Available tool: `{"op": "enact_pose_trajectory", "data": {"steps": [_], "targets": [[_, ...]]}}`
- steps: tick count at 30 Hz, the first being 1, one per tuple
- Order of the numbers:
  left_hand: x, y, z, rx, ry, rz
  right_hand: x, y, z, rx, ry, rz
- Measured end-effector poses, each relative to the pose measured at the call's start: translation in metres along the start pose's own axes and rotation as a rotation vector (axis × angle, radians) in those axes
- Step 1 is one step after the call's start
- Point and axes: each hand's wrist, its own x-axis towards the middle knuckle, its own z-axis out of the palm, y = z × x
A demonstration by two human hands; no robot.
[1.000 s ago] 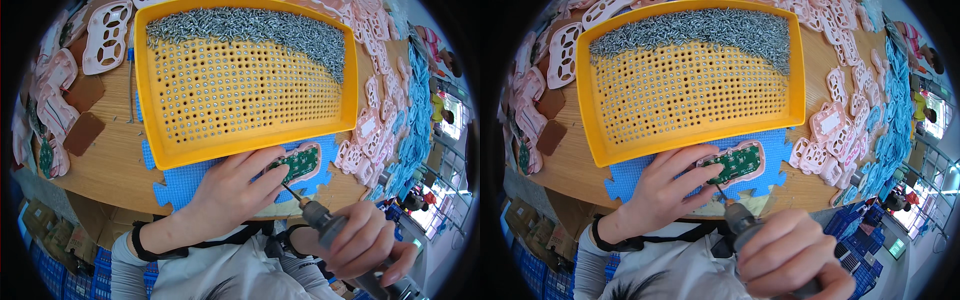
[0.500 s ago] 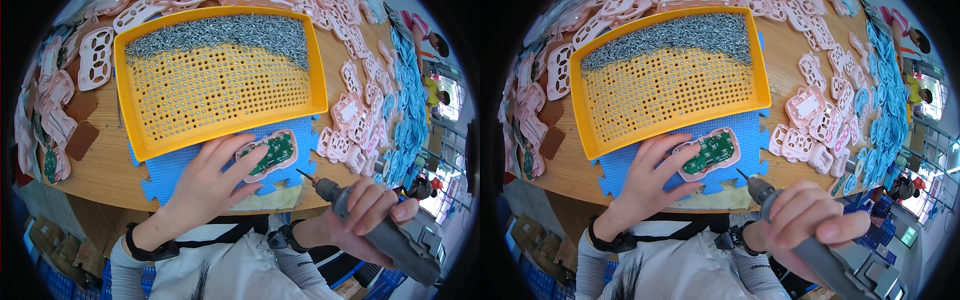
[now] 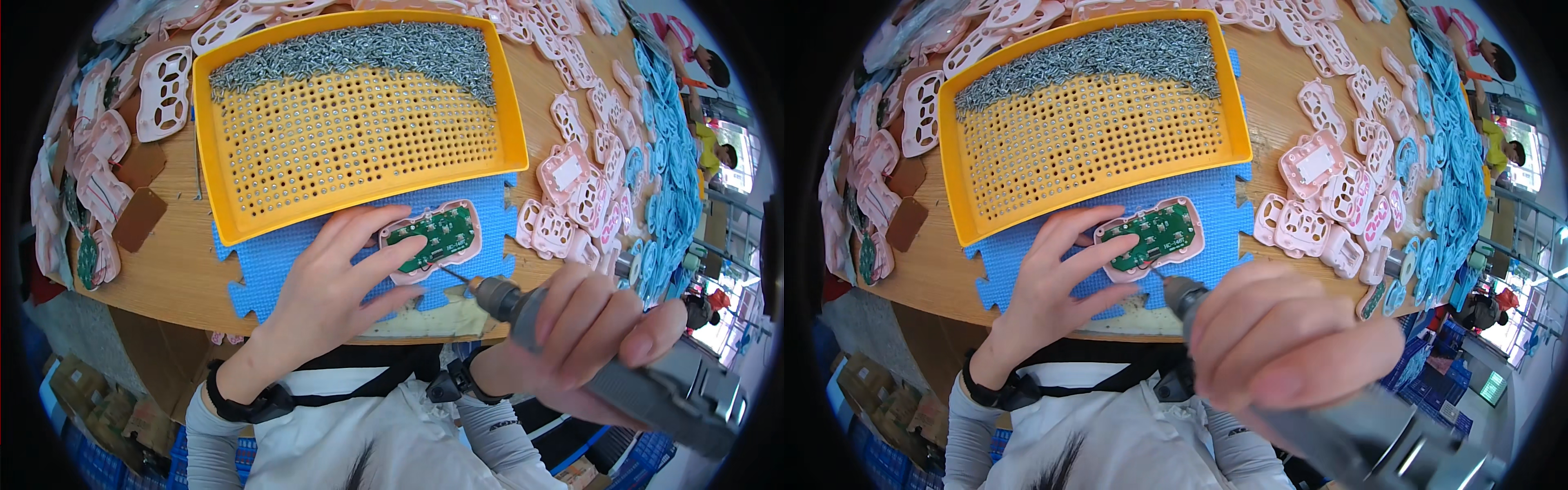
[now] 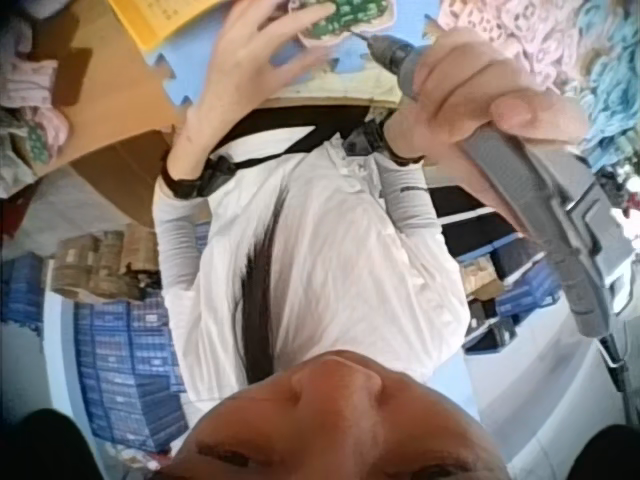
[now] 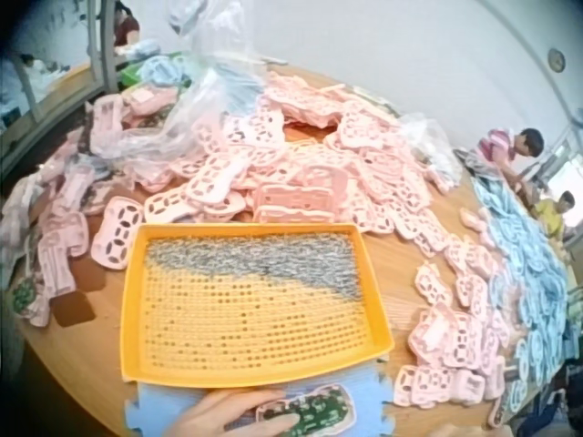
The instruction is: The person is assembling components, inserting screws into pink and green plastic housings using an electric screwdriver.
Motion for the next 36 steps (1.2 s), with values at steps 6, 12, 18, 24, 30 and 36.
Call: {"op": "enact_pose_trajectory", "data": {"steps": [6,12,18,24,30,36], "targets": [[0.001,-0.001,0.006,-0.047,0.094,-0.04,0.003,0.015,0.013,0.191,-0.215,-0.048],[-0.001,-0.001,0.006,-0.032,0.117,-0.068,0.0,0.024,0.024,0.153,-0.183,-0.029],[-0.001,-0.002,0.004,-0.067,0.097,-0.085,0.003,0.02,0.029,0.087,-0.197,0.03],[0.0,0.0,0.004,-0.071,0.097,-0.09,0.005,0.02,0.032,0.068,-0.203,0.054],[-0.001,0.0,0.006,-0.082,0.112,-0.086,0.002,0.024,0.034,0.095,-0.145,0.014],[0.0,0.0,0.003,-0.087,0.092,-0.094,0.001,0.019,0.042,0.013,-0.051,-0.037]]}}
